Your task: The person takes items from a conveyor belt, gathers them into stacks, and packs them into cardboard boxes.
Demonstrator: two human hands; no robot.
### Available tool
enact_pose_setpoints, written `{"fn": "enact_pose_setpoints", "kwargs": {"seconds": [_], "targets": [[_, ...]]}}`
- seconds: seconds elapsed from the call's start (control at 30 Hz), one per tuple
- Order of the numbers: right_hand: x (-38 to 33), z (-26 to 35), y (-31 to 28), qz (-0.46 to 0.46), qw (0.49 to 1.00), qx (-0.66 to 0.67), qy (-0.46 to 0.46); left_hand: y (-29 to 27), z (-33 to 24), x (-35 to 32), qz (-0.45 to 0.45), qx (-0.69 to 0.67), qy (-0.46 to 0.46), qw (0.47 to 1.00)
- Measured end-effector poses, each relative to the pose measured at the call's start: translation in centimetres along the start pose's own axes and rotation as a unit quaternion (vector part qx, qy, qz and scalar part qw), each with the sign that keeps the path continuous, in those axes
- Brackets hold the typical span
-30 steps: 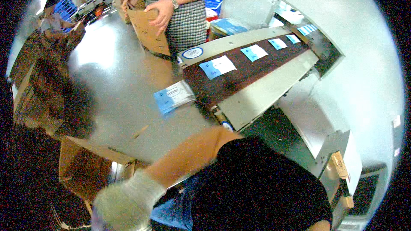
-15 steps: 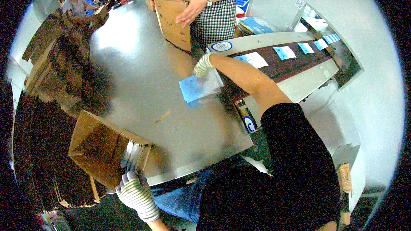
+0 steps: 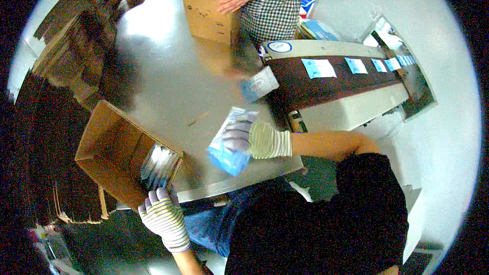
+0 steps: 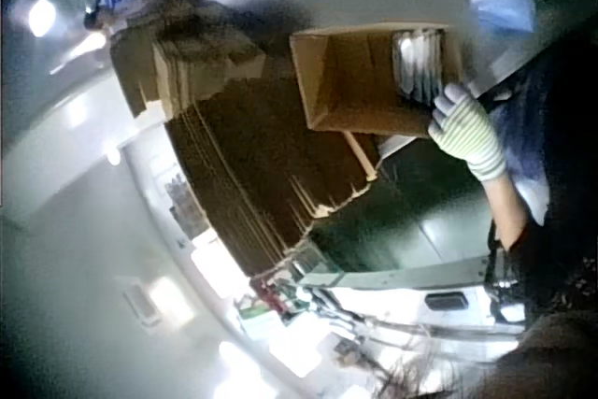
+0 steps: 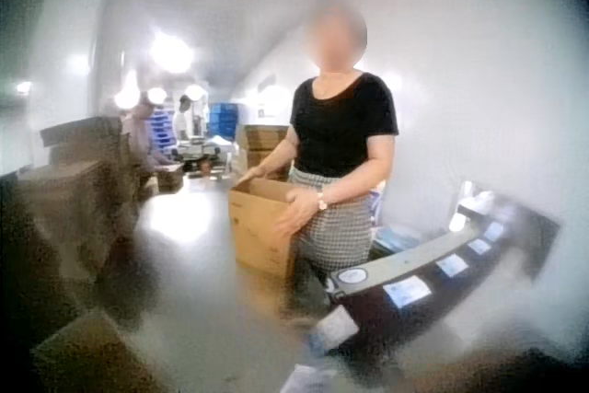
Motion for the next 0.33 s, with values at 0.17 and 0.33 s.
{"fn": "enact_pose_setpoints", "kwargs": {"seconds": [0.17,0.33], "targets": [[6.6,3.6,-5.4,-0.110,0.988,0.045,-0.102,0.0,0.8,-0.9,0.092,-0.012,0.021,0.995],[16.4,4.1,-5.1,-0.149,0.913,0.373,0.066,1.6,0.2,-4.4,0.028,-0.070,0.044,0.996]]}}
Point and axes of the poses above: each hand's wrist, its own x-axis towards the middle knuckle, its own y-axis out of the palm, z = x × y, the point moved 5 cm from there along x, towards the middle knuckle, and after that the axes turned 12 degrees about x, right-handed, at the moved point
